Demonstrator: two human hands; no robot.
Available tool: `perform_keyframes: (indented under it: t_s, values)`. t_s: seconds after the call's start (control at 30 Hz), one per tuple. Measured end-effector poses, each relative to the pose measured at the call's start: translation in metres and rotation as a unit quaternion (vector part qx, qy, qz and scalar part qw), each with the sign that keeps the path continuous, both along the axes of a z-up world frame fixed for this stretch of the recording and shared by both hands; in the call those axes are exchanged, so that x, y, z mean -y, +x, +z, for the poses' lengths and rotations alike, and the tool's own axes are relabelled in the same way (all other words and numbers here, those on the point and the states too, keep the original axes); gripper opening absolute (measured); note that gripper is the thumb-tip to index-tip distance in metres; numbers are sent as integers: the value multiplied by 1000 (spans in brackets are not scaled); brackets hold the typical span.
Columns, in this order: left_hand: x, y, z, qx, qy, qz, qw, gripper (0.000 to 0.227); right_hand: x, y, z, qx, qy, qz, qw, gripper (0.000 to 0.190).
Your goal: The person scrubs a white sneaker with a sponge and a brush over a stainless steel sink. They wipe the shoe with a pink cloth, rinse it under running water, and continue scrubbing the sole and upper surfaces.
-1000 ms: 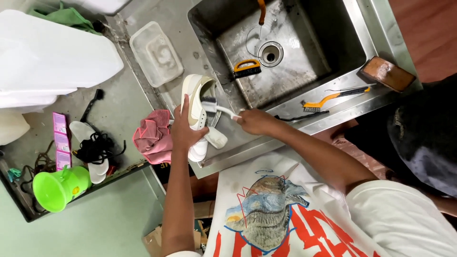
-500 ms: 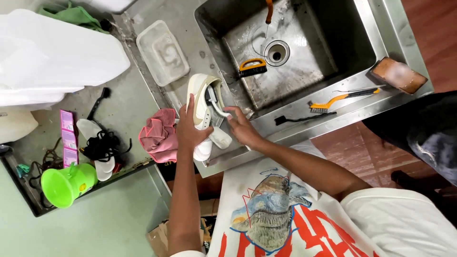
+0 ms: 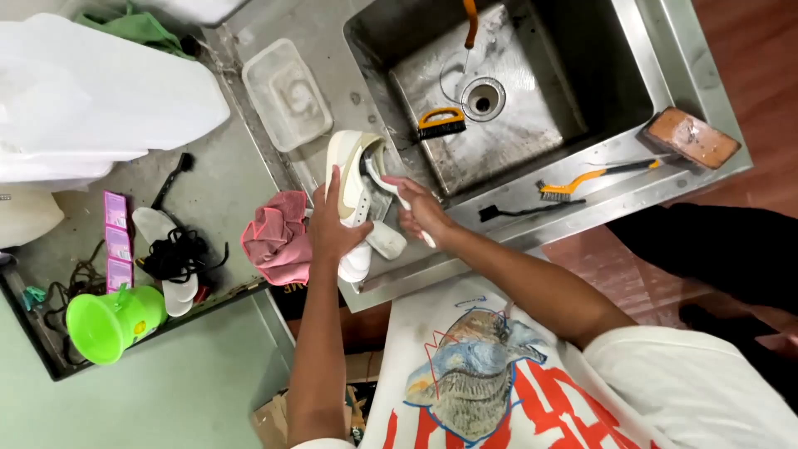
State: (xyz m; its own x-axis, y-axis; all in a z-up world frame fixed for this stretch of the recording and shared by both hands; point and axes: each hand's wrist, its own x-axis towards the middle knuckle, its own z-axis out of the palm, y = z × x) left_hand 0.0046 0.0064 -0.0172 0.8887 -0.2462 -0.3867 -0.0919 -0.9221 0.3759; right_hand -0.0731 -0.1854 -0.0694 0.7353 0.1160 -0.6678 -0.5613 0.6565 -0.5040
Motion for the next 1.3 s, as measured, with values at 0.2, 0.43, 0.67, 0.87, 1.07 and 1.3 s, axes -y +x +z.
perform_keyframes:
  t_s: [0.2, 0.43, 0.67, 0.87, 1.07, 1.3]
  values:
    - [-3, 5, -1, -17, -4, 21, 1000, 129, -40, -42, 19, -32, 49, 45, 997, 39]
    - [-4, 5, 4, -24, -5, 15, 1000, 127, -24, -8, 11, 12, -35, 5, 999, 40]
    - [-6, 14, 1, -30, -27, 5, 999, 128, -14, -9, 25, -7, -39, 36, 999, 41]
    - [-8, 4, 3, -30, -19, 12, 999, 128, -28, -40, 45, -14, -31, 63, 997, 41]
    - [-4, 1, 5, -28, -11, 1, 1000, 127, -9, -15, 13, -11, -61, 41, 997, 40]
    - [-5, 3, 10, -27, -22, 4, 999, 125, -14, -41, 46, -13, -63, 85, 994, 41]
